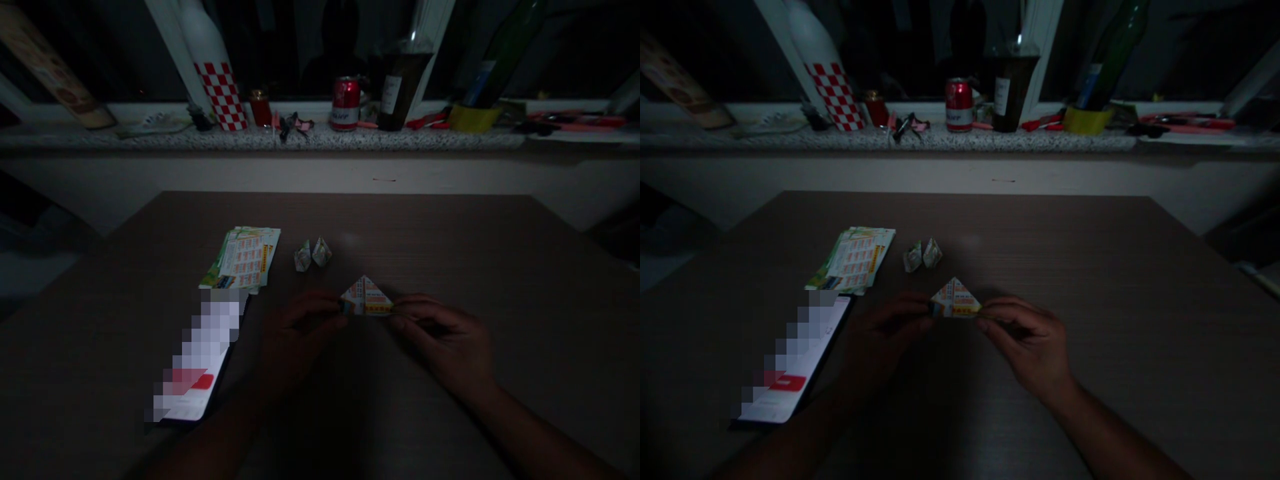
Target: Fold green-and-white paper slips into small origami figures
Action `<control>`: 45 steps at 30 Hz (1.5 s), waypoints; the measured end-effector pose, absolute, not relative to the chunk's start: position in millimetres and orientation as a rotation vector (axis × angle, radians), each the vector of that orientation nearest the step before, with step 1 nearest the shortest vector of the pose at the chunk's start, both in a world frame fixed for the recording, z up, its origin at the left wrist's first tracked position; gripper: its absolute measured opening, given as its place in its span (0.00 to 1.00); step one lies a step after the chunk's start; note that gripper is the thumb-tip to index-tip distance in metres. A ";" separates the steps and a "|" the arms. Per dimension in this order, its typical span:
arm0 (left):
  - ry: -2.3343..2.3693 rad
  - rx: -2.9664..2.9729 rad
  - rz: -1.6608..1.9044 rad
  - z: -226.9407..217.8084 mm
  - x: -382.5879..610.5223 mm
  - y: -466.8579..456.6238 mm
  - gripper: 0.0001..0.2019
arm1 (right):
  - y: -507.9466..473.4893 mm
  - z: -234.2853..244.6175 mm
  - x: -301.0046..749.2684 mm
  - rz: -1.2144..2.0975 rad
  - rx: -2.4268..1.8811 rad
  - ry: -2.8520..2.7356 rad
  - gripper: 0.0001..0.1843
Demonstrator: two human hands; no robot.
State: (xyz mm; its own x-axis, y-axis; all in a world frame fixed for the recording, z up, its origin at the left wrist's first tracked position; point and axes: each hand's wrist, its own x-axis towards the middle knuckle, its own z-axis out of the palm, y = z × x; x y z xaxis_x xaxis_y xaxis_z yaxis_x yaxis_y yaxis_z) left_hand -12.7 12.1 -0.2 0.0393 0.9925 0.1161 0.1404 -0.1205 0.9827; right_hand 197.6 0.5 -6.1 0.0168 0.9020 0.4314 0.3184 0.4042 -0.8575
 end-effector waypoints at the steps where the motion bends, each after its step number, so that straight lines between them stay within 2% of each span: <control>1: 1.247 1.391 1.181 -0.7 -12.3 11.4 0.06 | 0.1 -5.4 196.7 0.651 -1.127 -1.526 0.04; 8: 1.306 1.480 1.106 4.1 -12.3 10.1 0.02 | -2.8 -1.1 192.6 0.738 -1.127 -1.483 0.04; 15: 1.210 1.596 1.144 6.6 -10.3 6.8 0.05 | -2.5 -2.1 191.1 0.789 -1.048 -1.593 0.07; 25: 1.271 1.499 1.139 7.1 -7.2 4.0 0.01 | -3.4 -0.5 190.3 0.806 -1.046 -1.539 0.08; 34: 1.339 1.384 1.182 5.1 -7.3 3.1 0.02 | -6.9 0.4 186.2 0.750 -1.152 -1.285 0.07; 45: 1.319 1.243 1.205 8.2 -3.5 1.8 0.03 | -6.8 0.4 186.5 0.823 -1.206 -1.328 0.03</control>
